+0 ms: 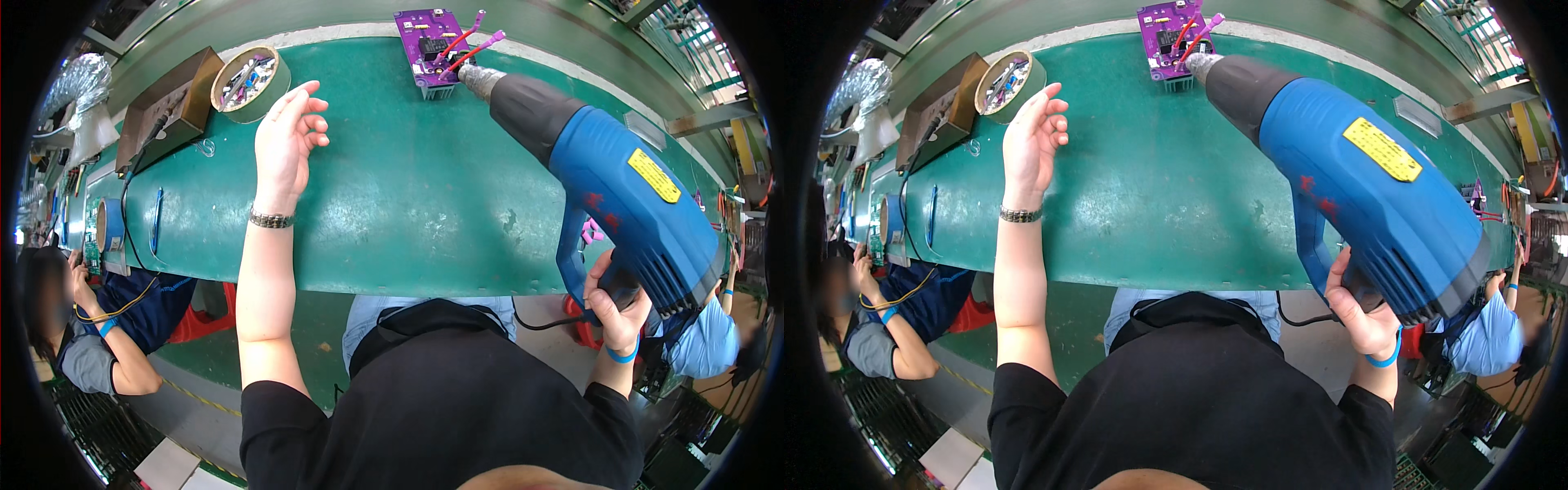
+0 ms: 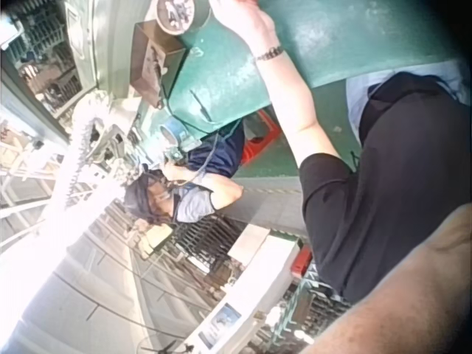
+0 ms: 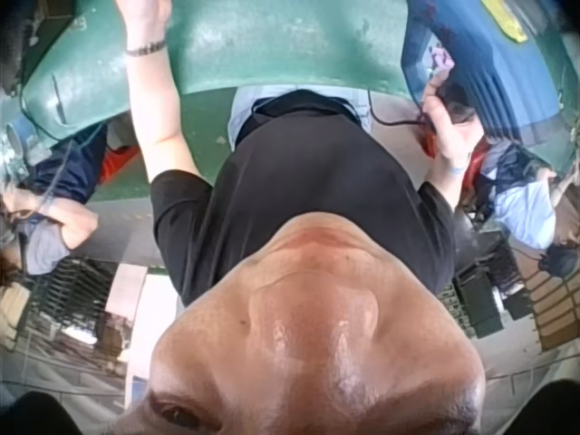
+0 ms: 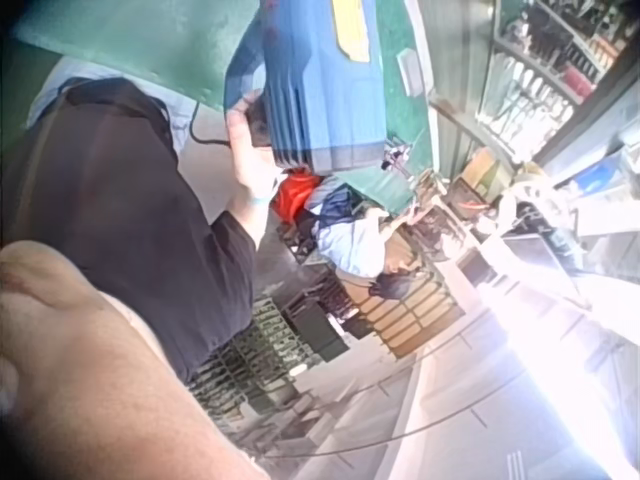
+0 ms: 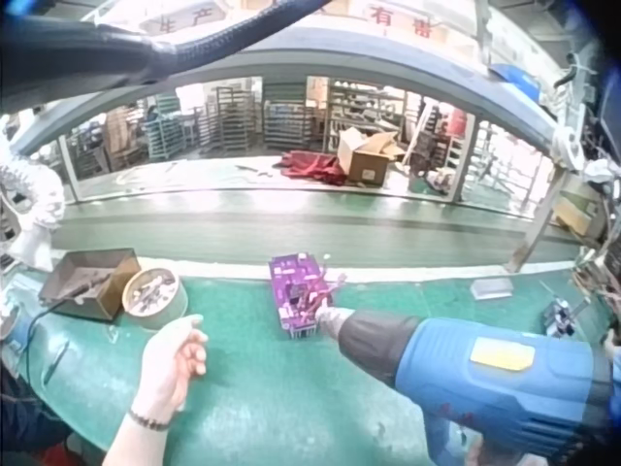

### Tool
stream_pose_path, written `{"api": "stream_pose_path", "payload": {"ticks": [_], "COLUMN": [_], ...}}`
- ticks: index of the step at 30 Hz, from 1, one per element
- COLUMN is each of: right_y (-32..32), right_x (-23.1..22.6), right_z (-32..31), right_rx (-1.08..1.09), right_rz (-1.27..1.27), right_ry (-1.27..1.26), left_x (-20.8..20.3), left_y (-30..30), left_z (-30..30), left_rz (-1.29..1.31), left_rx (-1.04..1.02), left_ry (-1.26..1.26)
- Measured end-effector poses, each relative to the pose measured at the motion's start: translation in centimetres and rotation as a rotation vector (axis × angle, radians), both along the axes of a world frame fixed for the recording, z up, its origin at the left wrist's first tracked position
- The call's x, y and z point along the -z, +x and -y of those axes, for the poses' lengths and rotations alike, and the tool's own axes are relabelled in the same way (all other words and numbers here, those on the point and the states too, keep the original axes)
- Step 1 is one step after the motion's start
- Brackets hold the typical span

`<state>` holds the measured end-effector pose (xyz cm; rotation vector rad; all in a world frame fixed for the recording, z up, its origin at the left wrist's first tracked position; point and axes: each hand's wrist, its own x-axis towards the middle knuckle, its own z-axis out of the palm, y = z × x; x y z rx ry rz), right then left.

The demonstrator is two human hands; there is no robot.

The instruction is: The person applies heat shrink tubing to wires on a PCB using a heat gun.

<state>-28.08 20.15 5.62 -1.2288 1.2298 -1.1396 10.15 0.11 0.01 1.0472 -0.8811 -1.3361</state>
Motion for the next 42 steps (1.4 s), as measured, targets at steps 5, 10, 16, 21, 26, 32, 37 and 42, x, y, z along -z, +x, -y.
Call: {"api": "stream_pose_path", "payload": {"ticks": [5,10,16,21,26,32,37,42], "right_y": [-0.1,0.0,0.9,0.2,1.4,1.0,1.1,1.3], "right_x": [0.0,0.0,0.3,-0.2,0.1,0.1,0.4,0.7], "right_z": [0.0,-0.2,0.0,0.3,0.3,0.1,0.3,0.2], "right_rx": [-0.063,-0.046,0.081,-0.137,0.012,-0.035,-0.048,0.038], "right_rz": [-0.088,-0.006,0.042,0.056,0.015,0.007,0.088,0.055], "right_ry": [0.013,0.067,-0.042,0.166,-0.076,-0.04,-0.098,-0.053], "left_x": [0.1,-0.2,-0.2,-0.3,0.1,0.0,0.0,0.2], "left_y": [0.4,0.1,0.1,0.1,0.3,0.2,0.1,0.4], "left_z": [0.0,-0.2,-0.1,-0.3,0.0,-0.3,-0.1,0.0], "left_rz": [-0.005,0.012,0.0,0.015,-0.019,-0.018,-0.021,-0.011], "left_rx": [-0.003,-0.007,-0.013,-0.017,-0.013,-0.015,-0.013,-0.011], "left_ry": [0.001,0.01,-0.004,0.013,-0.012,-0.02,-0.019,0.002]}}
